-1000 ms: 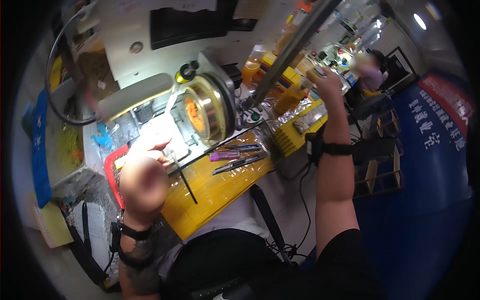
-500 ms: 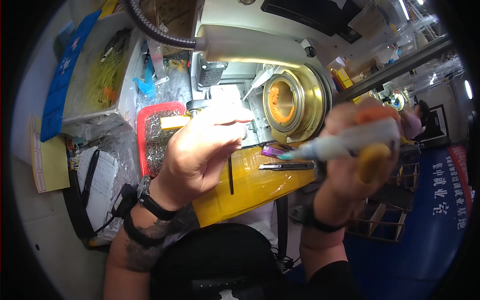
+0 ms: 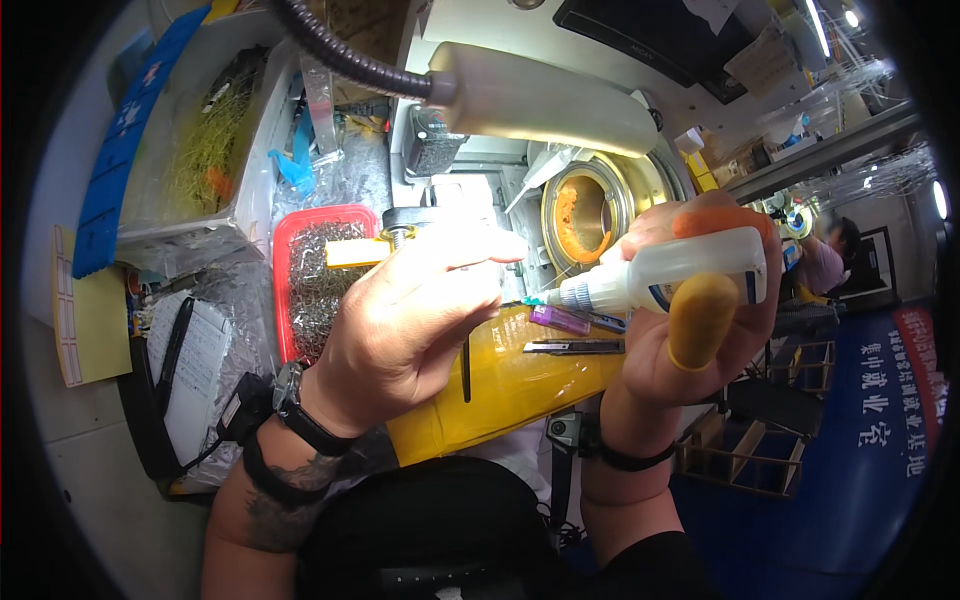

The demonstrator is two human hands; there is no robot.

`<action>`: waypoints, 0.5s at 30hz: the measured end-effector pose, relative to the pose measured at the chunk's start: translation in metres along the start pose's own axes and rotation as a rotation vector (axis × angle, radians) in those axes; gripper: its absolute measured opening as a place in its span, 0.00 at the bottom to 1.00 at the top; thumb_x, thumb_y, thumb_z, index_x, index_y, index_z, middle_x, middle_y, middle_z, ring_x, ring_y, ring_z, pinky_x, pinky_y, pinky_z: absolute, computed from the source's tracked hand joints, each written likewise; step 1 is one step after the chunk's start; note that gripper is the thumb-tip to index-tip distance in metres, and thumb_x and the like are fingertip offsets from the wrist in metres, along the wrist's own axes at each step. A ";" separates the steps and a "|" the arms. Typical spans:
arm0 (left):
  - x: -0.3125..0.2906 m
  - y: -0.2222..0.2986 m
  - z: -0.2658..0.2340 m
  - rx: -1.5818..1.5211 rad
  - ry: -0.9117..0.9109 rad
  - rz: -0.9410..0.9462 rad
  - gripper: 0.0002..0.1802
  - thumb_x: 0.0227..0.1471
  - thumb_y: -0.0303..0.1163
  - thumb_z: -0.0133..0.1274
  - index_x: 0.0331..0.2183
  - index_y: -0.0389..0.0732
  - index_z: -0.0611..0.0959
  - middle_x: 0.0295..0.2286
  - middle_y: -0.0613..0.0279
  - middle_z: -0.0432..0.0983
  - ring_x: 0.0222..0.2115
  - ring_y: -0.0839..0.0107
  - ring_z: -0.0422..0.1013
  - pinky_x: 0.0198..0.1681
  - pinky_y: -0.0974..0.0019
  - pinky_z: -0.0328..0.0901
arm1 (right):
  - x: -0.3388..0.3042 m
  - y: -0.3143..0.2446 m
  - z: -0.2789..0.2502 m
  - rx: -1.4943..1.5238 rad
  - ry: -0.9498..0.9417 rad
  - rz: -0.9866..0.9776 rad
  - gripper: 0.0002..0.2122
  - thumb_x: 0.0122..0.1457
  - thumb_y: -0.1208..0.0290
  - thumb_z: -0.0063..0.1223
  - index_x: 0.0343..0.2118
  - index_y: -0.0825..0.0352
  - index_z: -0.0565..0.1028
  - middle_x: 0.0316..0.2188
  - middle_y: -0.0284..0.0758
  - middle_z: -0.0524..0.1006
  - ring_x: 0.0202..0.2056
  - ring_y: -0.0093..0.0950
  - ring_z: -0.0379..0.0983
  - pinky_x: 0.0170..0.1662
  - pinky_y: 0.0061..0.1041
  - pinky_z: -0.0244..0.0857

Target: Apply adhesive to small metal components and assemble them on a rotating fixture.

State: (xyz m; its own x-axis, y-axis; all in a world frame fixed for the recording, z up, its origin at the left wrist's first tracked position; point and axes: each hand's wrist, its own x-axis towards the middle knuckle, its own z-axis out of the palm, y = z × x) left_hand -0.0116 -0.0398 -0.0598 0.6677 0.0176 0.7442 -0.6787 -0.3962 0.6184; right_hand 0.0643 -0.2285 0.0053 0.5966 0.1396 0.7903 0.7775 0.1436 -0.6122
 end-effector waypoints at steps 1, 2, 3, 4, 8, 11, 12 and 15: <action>0.000 0.000 0.000 -0.002 0.001 -0.004 0.13 0.50 0.14 0.61 0.40 0.32 0.83 0.45 0.46 0.82 0.42 0.49 0.79 0.45 0.56 0.74 | 0.000 0.002 0.000 -0.003 0.001 -0.012 0.23 0.54 0.64 0.70 0.46 0.76 0.76 0.38 0.40 0.81 0.34 0.24 0.76 0.40 0.20 0.71; -0.001 0.000 -0.001 -0.003 0.003 -0.008 0.14 0.50 0.14 0.61 0.40 0.32 0.83 0.45 0.46 0.82 0.42 0.49 0.79 0.45 0.56 0.74 | 0.000 0.004 -0.002 -0.031 -0.033 -0.043 0.24 0.56 0.63 0.67 0.49 0.75 0.74 0.39 0.42 0.80 0.34 0.26 0.76 0.39 0.23 0.71; -0.001 0.000 -0.002 0.007 0.005 0.001 0.14 0.50 0.14 0.61 0.41 0.32 0.83 0.45 0.46 0.82 0.42 0.49 0.79 0.45 0.56 0.74 | 0.001 0.006 -0.004 -0.059 -0.066 -0.075 0.24 0.59 0.62 0.64 0.52 0.75 0.73 0.40 0.43 0.80 0.34 0.28 0.76 0.38 0.25 0.71; -0.001 0.000 -0.003 0.017 0.007 0.011 0.14 0.50 0.14 0.61 0.41 0.32 0.83 0.45 0.46 0.82 0.41 0.49 0.79 0.45 0.57 0.74 | 0.003 0.010 -0.009 -0.112 -0.134 -0.127 0.26 0.65 0.60 0.58 0.59 0.73 0.70 0.41 0.46 0.79 0.33 0.31 0.76 0.36 0.29 0.72; 0.000 0.000 -0.007 0.029 -0.022 0.012 0.14 0.50 0.14 0.61 0.41 0.32 0.83 0.45 0.47 0.82 0.41 0.50 0.79 0.45 0.57 0.74 | 0.003 0.008 -0.013 -0.028 -0.117 -0.049 0.24 0.71 0.56 0.51 0.57 0.74 0.70 0.39 0.46 0.78 0.33 0.33 0.76 0.34 0.31 0.71; -0.001 -0.001 0.001 -0.025 -0.019 -0.016 0.16 0.49 0.13 0.60 0.42 0.33 0.83 0.44 0.47 0.83 0.42 0.49 0.79 0.45 0.56 0.74 | 0.000 0.000 -0.029 0.304 0.028 0.061 0.22 0.70 0.55 0.52 0.53 0.73 0.72 0.38 0.43 0.78 0.35 0.31 0.76 0.36 0.27 0.73; -0.001 0.001 0.001 0.005 -0.045 -0.027 0.17 0.49 0.13 0.60 0.42 0.33 0.83 0.44 0.47 0.83 0.42 0.49 0.80 0.45 0.56 0.74 | 0.005 -0.004 -0.049 0.328 0.064 0.047 0.22 0.70 0.55 0.51 0.53 0.72 0.73 0.38 0.42 0.78 0.35 0.31 0.76 0.37 0.28 0.74; -0.009 0.000 -0.001 0.068 -0.066 -0.021 0.18 0.47 0.12 0.60 0.42 0.35 0.83 0.44 0.48 0.83 0.43 0.50 0.80 0.45 0.56 0.74 | 0.013 -0.005 -0.110 0.376 0.209 0.063 0.22 0.72 0.54 0.49 0.53 0.71 0.74 0.39 0.41 0.79 0.37 0.31 0.77 0.40 0.28 0.74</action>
State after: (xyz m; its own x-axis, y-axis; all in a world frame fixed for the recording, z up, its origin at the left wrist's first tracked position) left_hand -0.0181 -0.0395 -0.0666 0.7017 -0.0333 0.7117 -0.6435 -0.4582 0.6131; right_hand 0.0902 -0.3347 0.0208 0.6980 -0.0361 0.7152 0.6348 0.4934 -0.5947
